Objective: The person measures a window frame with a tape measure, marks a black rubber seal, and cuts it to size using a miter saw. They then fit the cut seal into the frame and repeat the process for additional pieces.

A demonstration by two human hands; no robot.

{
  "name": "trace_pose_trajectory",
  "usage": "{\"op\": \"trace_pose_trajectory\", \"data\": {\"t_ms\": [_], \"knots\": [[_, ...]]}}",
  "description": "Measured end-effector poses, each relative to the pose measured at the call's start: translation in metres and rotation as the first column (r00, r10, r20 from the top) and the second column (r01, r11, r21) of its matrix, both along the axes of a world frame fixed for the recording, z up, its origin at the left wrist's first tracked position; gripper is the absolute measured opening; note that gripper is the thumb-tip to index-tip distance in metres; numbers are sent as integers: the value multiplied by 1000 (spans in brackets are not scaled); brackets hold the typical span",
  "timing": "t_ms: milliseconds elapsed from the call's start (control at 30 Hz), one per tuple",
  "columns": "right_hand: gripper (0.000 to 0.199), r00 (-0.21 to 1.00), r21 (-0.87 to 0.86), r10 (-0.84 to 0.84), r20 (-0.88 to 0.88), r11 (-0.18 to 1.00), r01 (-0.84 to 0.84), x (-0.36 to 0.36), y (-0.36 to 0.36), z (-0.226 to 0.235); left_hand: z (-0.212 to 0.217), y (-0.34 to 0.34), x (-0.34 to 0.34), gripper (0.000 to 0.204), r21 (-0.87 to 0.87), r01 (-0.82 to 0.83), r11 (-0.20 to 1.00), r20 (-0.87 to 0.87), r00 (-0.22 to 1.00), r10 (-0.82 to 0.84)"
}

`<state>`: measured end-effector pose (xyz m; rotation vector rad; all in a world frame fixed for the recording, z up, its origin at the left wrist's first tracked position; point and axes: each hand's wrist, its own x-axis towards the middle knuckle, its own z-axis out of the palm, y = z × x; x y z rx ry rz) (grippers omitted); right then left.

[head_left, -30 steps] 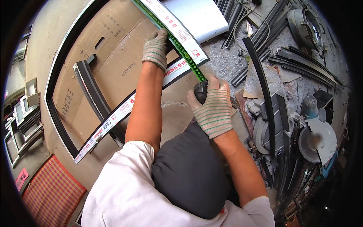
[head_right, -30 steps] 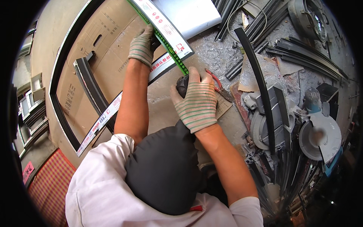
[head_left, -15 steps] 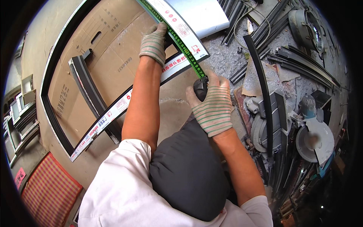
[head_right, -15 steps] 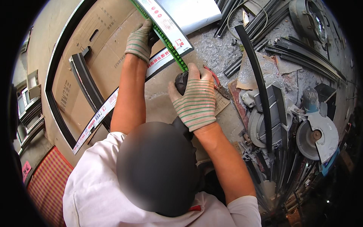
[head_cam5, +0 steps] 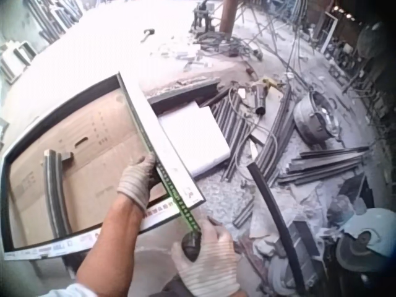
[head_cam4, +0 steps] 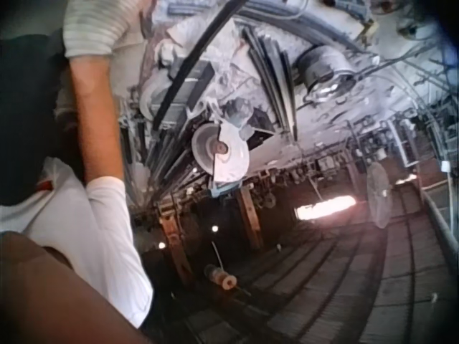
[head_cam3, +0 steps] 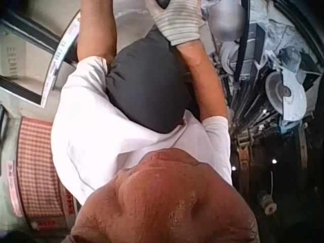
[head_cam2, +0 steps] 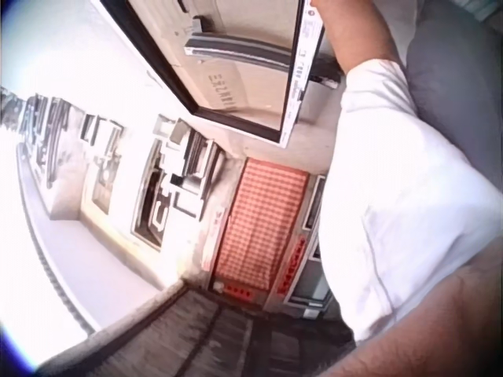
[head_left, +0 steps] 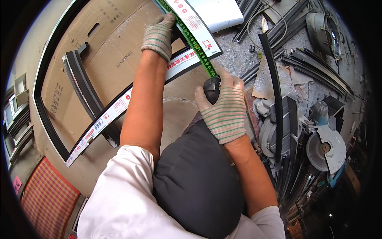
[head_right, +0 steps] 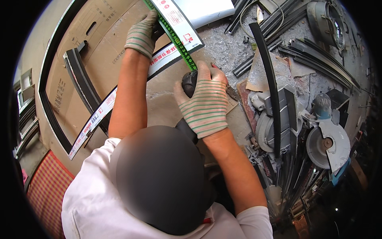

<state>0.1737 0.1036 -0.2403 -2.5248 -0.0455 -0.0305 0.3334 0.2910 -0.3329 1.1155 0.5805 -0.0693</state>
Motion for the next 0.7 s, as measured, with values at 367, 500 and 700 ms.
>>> {"op": "trace_pose_trajectory", "data": {"t_ms": [367,500,700], "knots": [[71,999,-17,23,-39,1000,-23,1,-1,1,-5,3,1,46,13,6,1000,-18,1000,-5],[71,999,-16,24,-31,1000,-25,1,-1,0,-6,1,2,47,8,0,1000,-21,1000,0],[75,995,13,8,-102,1000,-6,1,2,6,-18,4,3,47,11,37,999,22,999,-37]]}}
